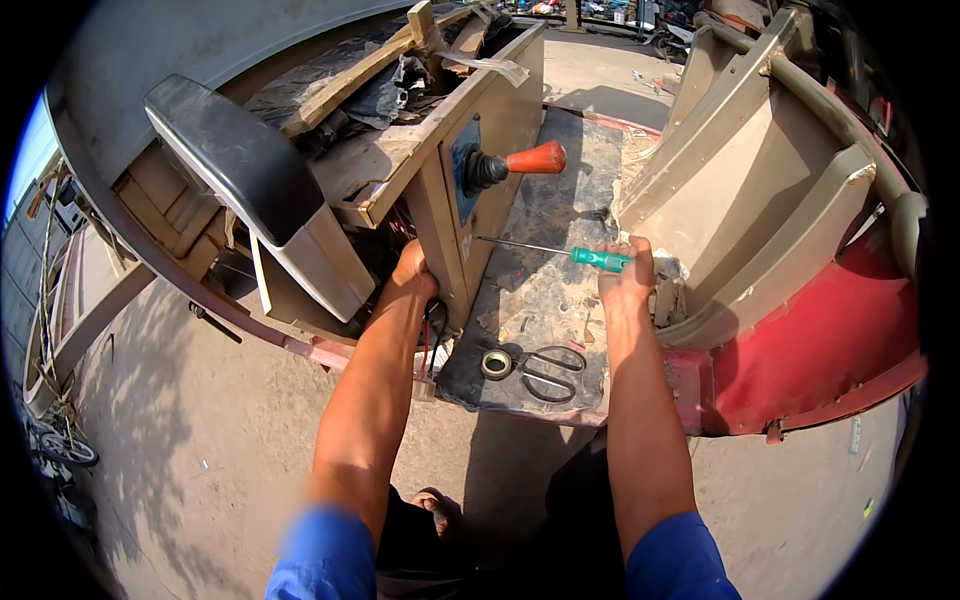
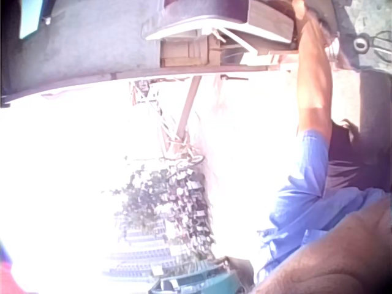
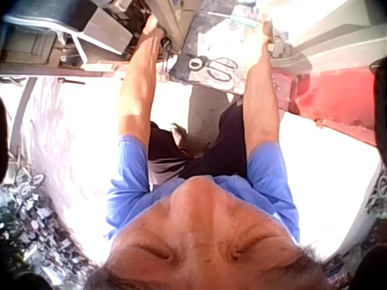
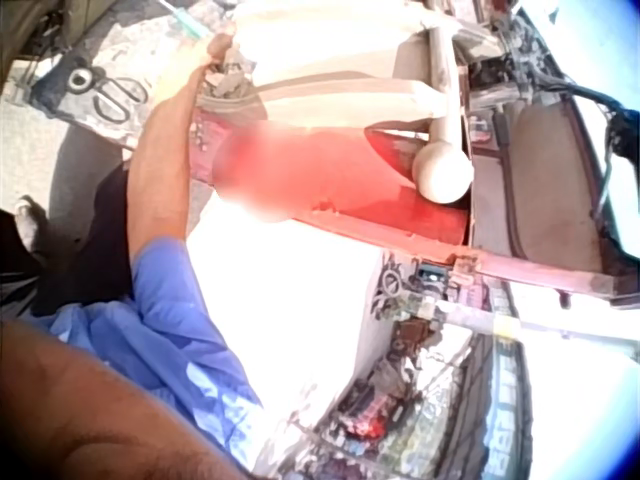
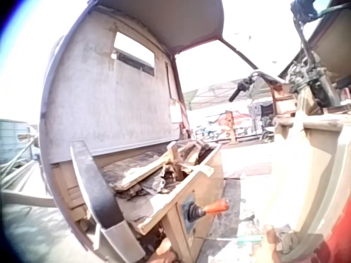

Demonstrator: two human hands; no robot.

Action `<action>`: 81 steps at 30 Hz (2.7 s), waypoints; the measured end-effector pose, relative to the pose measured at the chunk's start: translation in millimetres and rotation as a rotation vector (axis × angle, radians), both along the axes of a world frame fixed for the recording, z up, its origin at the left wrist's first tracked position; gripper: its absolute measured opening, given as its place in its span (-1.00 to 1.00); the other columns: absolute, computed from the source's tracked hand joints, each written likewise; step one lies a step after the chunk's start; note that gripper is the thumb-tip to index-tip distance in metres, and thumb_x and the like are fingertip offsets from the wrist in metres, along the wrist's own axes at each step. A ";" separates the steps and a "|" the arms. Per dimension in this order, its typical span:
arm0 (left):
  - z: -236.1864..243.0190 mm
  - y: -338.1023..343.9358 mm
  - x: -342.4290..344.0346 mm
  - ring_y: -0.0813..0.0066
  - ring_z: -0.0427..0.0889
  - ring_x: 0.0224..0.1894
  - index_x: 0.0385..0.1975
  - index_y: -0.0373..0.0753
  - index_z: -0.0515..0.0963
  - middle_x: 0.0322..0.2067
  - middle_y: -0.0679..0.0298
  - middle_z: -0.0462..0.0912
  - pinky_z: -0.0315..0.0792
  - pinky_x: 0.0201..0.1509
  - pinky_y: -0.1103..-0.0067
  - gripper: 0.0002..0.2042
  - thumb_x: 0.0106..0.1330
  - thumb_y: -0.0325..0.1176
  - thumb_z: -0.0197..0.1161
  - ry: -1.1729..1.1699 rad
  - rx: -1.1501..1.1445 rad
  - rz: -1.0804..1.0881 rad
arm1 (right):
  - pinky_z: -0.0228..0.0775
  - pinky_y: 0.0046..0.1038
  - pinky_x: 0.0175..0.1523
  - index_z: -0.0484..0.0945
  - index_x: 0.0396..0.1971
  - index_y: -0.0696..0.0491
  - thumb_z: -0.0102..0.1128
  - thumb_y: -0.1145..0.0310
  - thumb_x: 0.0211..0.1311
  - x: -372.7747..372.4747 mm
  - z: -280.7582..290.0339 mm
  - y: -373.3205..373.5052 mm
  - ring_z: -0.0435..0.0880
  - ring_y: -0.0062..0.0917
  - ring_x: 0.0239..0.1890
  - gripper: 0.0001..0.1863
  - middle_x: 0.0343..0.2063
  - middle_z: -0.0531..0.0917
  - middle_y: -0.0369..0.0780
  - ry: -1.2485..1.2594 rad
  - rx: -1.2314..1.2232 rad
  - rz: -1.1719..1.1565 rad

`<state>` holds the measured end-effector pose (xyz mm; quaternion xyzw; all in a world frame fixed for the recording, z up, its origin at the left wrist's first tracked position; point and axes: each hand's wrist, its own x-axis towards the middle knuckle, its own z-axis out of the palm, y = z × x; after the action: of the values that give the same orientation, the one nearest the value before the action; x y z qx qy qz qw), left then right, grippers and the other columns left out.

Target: The person strips the insulation from two wires, twists the exposed ends together, and wraps the connection with electrical tape. They then use a screwdriver to adjust components inside the vehicle's dashboard area.

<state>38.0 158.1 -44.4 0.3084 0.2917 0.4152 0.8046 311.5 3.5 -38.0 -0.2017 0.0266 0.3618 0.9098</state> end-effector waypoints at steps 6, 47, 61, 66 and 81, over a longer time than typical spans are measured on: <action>14.4 -10.2 -1.0 0.19 0.65 -0.26 -0.17 -0.37 0.59 -0.27 0.05 0.66 0.53 -0.16 0.27 -0.65 0.07 -0.31 0.39 0.015 -0.014 -0.005 | 0.44 -0.23 -0.12 0.26 -0.66 -0.01 0.09 0.39 0.21 0.3 15.7 -4.7 0.38 -0.47 -0.54 -0.72 -0.67 0.30 -0.29 -0.094 0.145 0.091; -1.9 22.9 -1.6 0.39 0.59 -0.18 0.02 -0.34 0.49 -0.17 0.21 0.60 0.46 -0.16 0.47 -0.38 -0.08 -0.20 0.49 0.115 0.516 -0.046 | 0.57 -0.36 -0.18 0.41 -0.10 0.27 0.30 0.41 0.15 7.4 9.0 -24.0 0.59 -0.35 -0.27 -0.62 -0.26 0.54 -0.09 -0.475 -0.539 0.256; -3.9 20.3 -10.6 0.40 0.58 -0.14 0.07 -0.33 0.45 -0.12 0.20 0.59 0.45 -0.11 0.48 -0.35 -0.01 -0.12 0.46 0.120 0.545 -0.056 | 0.61 -0.32 -0.09 0.37 -0.07 0.27 0.23 0.55 0.13 0.9 22.3 -32.1 0.60 -0.31 -0.22 -0.63 -0.15 0.50 -0.03 -0.485 -0.554 0.314; -2.1 18.9 -8.7 0.39 0.58 -0.13 0.07 -0.33 0.45 -0.12 0.20 0.59 0.46 -0.11 0.47 -0.36 0.00 -0.12 0.45 0.099 0.563 -0.068 | 0.63 -0.33 -0.21 0.39 -0.07 0.27 0.24 0.44 0.20 5.1 9.9 -26.9 0.61 -0.36 -0.30 -0.64 -0.17 0.51 -0.04 -0.511 -0.300 0.170; -6.3 15.1 -15.0 0.38 0.58 -0.12 0.08 -0.33 0.44 -0.10 0.18 0.58 0.47 -0.09 0.46 -0.38 0.04 -0.13 0.43 -0.057 0.657 -0.120 | 0.61 -0.34 -0.17 0.33 0.02 0.28 0.28 0.47 0.14 5.2 7.3 -24.2 0.61 -0.35 -0.20 -0.52 -0.17 0.52 -0.05 -0.442 -0.532 0.252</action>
<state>23.1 173.2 -50.7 0.5563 0.1011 0.4473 0.6930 316.7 -20.7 -30.7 -0.5063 -0.1023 0.3990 0.7576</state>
